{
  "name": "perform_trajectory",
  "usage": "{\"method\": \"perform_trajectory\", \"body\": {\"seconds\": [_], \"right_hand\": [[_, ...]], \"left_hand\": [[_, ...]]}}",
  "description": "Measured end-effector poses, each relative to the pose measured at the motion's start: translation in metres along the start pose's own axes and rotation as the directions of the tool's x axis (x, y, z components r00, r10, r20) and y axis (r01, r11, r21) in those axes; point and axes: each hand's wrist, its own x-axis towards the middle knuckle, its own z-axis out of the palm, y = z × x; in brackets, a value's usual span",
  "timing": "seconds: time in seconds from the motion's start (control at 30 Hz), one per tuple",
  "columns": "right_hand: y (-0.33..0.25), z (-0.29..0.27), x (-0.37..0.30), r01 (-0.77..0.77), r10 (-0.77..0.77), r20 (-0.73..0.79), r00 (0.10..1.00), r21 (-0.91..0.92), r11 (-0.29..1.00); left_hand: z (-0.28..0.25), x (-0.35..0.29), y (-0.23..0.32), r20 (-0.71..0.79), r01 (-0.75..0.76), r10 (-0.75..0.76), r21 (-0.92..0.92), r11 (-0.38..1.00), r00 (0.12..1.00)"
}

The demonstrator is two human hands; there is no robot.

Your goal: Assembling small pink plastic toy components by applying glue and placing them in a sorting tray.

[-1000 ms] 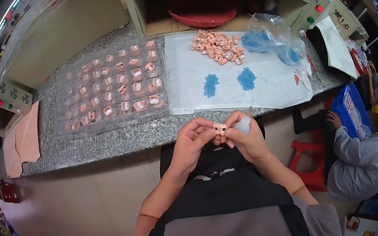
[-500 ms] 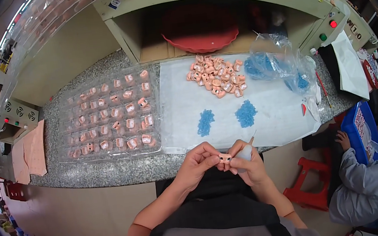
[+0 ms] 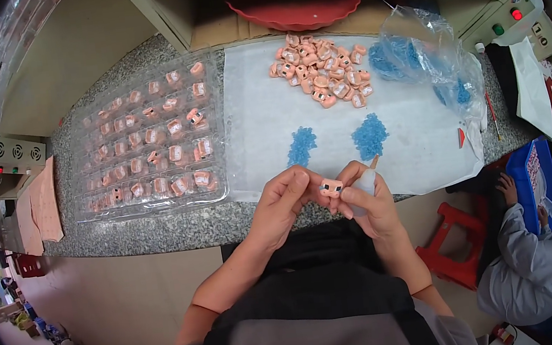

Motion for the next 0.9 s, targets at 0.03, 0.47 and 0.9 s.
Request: {"method": "perform_trajectory", "body": {"seconds": [0.03,0.47,0.9], "right_hand": [[-0.001,0.001,-0.001,-0.010,0.010,-0.019,1.000,0.001,1.000],[0.010,0.043,-0.042,0.081,-0.079,0.032,0.996,-0.047,0.996],[0.015,0.038,-0.043,0.111,-0.120,-0.019,0.993,-0.267,0.957]], "left_hand": [[0.000,-0.001,0.002,-0.004,0.001,-0.001,-0.022,1.000,1.000],[0.001,-0.064,0.021,0.261,-0.191,0.130,0.223,0.956,0.957],[-0.091,-0.142,0.115,-0.363,-0.202,0.637,0.743,0.639,0.680]]}}
